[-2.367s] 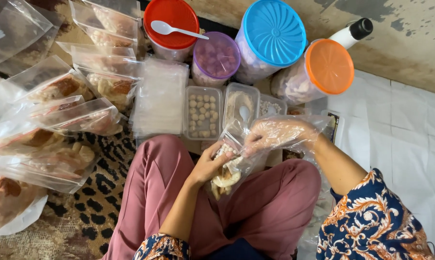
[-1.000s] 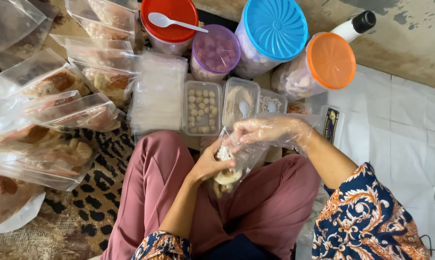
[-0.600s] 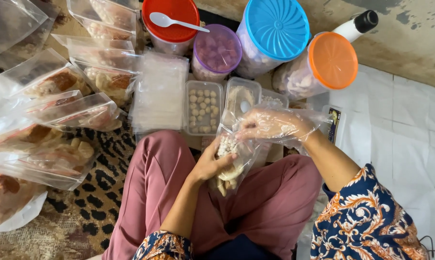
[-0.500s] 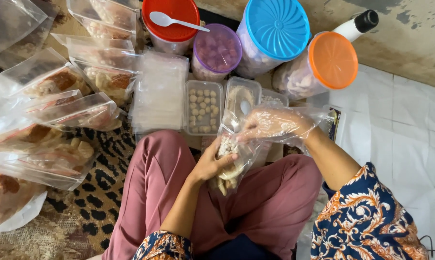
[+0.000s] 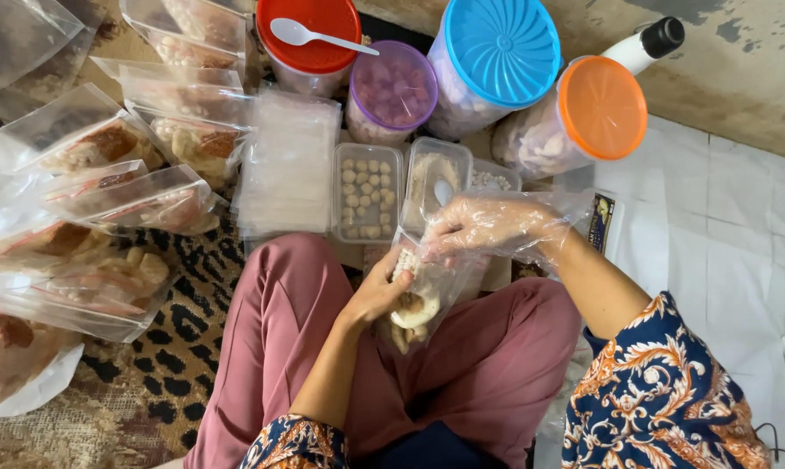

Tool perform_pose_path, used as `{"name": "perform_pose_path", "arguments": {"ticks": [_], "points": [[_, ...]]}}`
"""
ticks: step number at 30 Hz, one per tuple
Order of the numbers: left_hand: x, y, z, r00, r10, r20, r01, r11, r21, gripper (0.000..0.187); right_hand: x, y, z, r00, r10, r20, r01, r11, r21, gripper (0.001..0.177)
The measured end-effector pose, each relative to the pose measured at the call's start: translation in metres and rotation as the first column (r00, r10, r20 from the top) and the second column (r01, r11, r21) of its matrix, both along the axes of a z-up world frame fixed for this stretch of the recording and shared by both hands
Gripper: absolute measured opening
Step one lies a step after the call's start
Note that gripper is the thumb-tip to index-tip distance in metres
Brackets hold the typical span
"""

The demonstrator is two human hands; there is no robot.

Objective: A person is sitting on the floor, manually packing various snacks from large containers into small individual plastic bags.

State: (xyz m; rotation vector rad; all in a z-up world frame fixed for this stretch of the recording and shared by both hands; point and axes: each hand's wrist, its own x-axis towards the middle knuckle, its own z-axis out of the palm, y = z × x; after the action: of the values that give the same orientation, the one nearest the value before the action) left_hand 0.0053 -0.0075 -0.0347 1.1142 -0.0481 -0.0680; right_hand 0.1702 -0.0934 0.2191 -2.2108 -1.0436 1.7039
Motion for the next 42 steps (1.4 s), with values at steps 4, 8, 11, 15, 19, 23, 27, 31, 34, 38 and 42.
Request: {"name": "perform_pose_path", "arguments": {"ticks": [4,8,11,15,19,23,27,31,34,38,42], "points": [[-0.005,-0.006,-0.012,1.0,-0.014,-0.015,0.013,0.999,-0.048,0.084,0.001,0.006,0.009,0.999,0.02,-0.036,-0.021,1.0,-0.005,0.022],[-0.006,-0.007,-0.012,0.997,-0.014,-0.071,0.005,0.993,-0.118,0.082,0.007,0.004,-0.003,0.997,-0.013,-0.071,0.018,0.998,0.066,0.021],[-0.005,-0.001,0.009,0.99,-0.008,-0.139,-0.01,0.992,-0.127,0.071,0.009,0.0,-0.021,0.999,-0.038,-0.034,0.042,0.989,0.14,0.02],[-0.006,0.001,0.014,0.984,0.014,-0.179,-0.034,0.994,-0.108,0.063,0.005,0.002,-0.021,0.994,-0.1,0.035,0.093,0.983,0.157,0.021],[-0.004,0.004,0.034,0.985,0.018,-0.17,-0.033,0.996,-0.086,0.062,0.004,0.0,-0.027,0.986,-0.139,0.094,0.126,0.983,0.135,0.024],[-0.003,0.005,0.037,0.978,0.043,-0.202,-0.052,0.998,-0.04,0.068,0.012,-0.001,-0.031,0.993,-0.022,0.12,0.004,0.99,0.143,0.027],[-0.002,0.008,0.036,0.974,0.051,-0.219,-0.054,0.999,-0.008,0.07,0.008,0.0,-0.018,0.992,-0.022,0.127,0.014,0.997,0.07,0.029],[-0.002,0.006,0.047,0.974,0.022,-0.227,-0.027,0.999,-0.02,0.074,0.011,-0.002,-0.032,0.992,0.035,0.121,-0.046,0.995,0.092,0.028],[-0.001,0.006,0.052,0.972,0.008,-0.236,-0.016,0.999,-0.033,0.077,0.011,-0.007,-0.04,0.983,0.014,0.182,-0.042,0.988,0.151,0.019],[-0.001,0.008,0.034,0.963,0.069,-0.26,-0.074,0.997,-0.013,0.065,0.013,-0.023,-0.034,0.968,-0.25,0.013,0.206,0.824,0.528,0.022],[-0.004,0.008,0.01,0.95,0.128,-0.285,-0.128,0.992,0.018,0.059,0.013,-0.072,0.005,0.723,-0.674,-0.152,0.501,0.361,0.787,0.024]]}}
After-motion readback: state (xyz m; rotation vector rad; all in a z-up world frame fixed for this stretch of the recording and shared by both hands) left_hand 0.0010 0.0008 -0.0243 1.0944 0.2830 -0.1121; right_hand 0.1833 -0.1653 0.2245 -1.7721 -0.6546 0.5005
